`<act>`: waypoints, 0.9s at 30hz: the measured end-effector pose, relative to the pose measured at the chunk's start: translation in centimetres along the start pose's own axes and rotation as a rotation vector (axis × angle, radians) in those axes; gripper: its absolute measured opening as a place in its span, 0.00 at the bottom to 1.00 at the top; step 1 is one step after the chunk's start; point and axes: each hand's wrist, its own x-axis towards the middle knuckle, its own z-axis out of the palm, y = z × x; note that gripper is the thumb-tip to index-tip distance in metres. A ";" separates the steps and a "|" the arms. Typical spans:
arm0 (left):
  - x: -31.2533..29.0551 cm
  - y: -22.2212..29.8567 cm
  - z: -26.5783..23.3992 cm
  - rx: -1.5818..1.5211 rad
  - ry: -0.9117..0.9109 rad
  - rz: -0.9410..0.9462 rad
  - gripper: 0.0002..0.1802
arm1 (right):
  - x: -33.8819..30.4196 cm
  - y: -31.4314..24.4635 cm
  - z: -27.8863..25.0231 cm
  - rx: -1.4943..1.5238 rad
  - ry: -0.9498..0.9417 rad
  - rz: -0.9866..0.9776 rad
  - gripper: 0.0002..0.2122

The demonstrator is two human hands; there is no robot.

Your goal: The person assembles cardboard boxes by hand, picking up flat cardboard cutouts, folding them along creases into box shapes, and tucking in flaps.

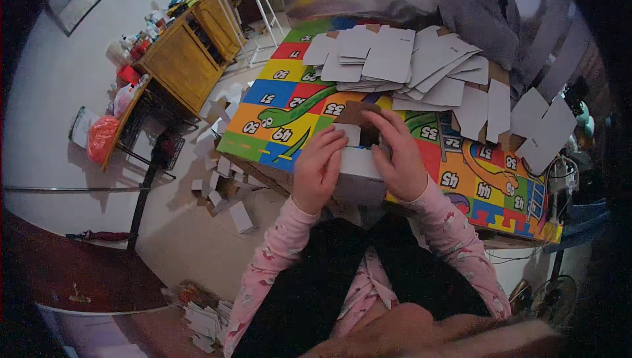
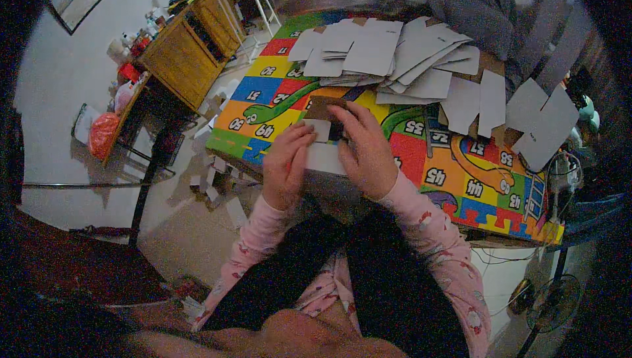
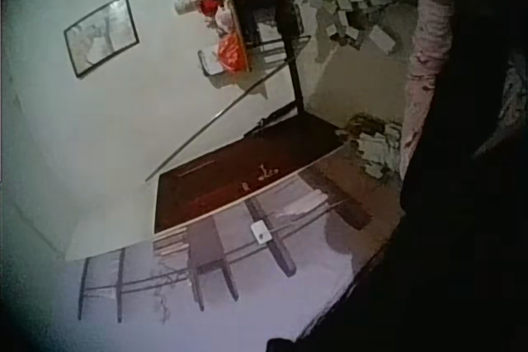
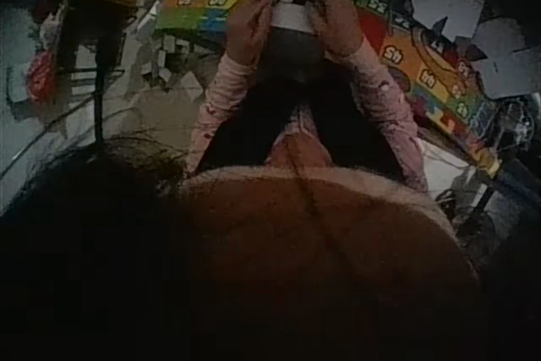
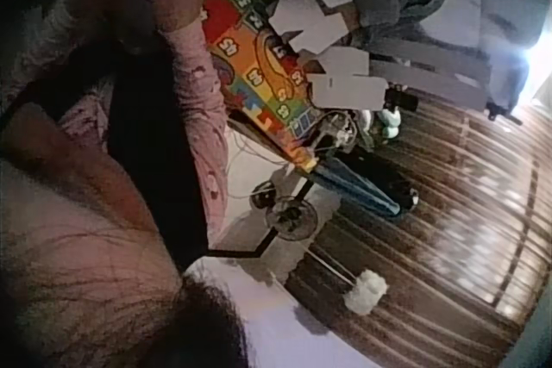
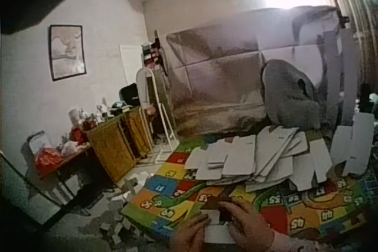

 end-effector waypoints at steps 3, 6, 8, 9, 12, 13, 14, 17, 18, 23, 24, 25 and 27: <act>1.8 -0.1 -1.2 0.027 -0.094 -0.008 0.12 | -0.1 0.0 -0.1 0.003 -0.010 0.006 0.28; 3.9 -0.3 -2.1 0.086 -0.300 -0.031 0.11 | -0.1 0.0 -0.2 0.018 -0.036 0.039 0.28; 4.3 -0.5 -1.9 0.097 -0.293 -0.030 0.12 | -0.1 -0.1 -0.3 0.036 -0.040 0.042 0.29; 4.5 -0.7 -1.8 0.108 -0.287 -0.031 0.13 | -0.1 -0.1 -0.4 0.054 -0.045 0.045 0.29; 4.7 -0.9 -1.3 0.117 -0.259 -0.035 0.14 | -0.1 -0.2 -0.5 0.077 -0.069 0.049 0.29; 4.7 -0.9 -1.3 0.106 -0.233 -0.015 0.15 | -0.3 -0.3 -0.2 0.077 -0.005 0.033 0.29; 4.6 -0.9 -1.2 0.095 -0.198 0.001 0.15 | -0.6 -0.5 0.0 0.077 0.048 0.010 0.28; 4.2 -1.0 -1.0 0.073 -0.095 0.022 0.16 | -1.8 -0.7 0.0 0.073 0.127 -0.053 0.28; 4.0 -1.3 -1.2 0.029 -0.122 -0.012 0.16 | -2.3 -0.8 0.0 0.055 0.115 -0.054 0.28; 3.5 -2.1 -1.5 -0.113 -0.237 -0.106 0.18 | -4.6 -0.4 0.3 -0.009 0.098 -0.054 0.29; 3.6 -2.1 -1.6 -0.108 -0.249 -0.110 0.19 | -4.9 0.0 0.5 -0.015 0.097 -0.063 0.29; 3.6 -2.0 -1.6 -0.102 -0.262 -0.115 0.20 | -5.1 0.3 0.6 -0.019 0.097 -0.072 0.29; 3.6 -1.9 -1.6 -0.095 -0.275 -0.119 0.20 | -5.2 0.5 0.6 -0.023 0.098 -0.080 0.29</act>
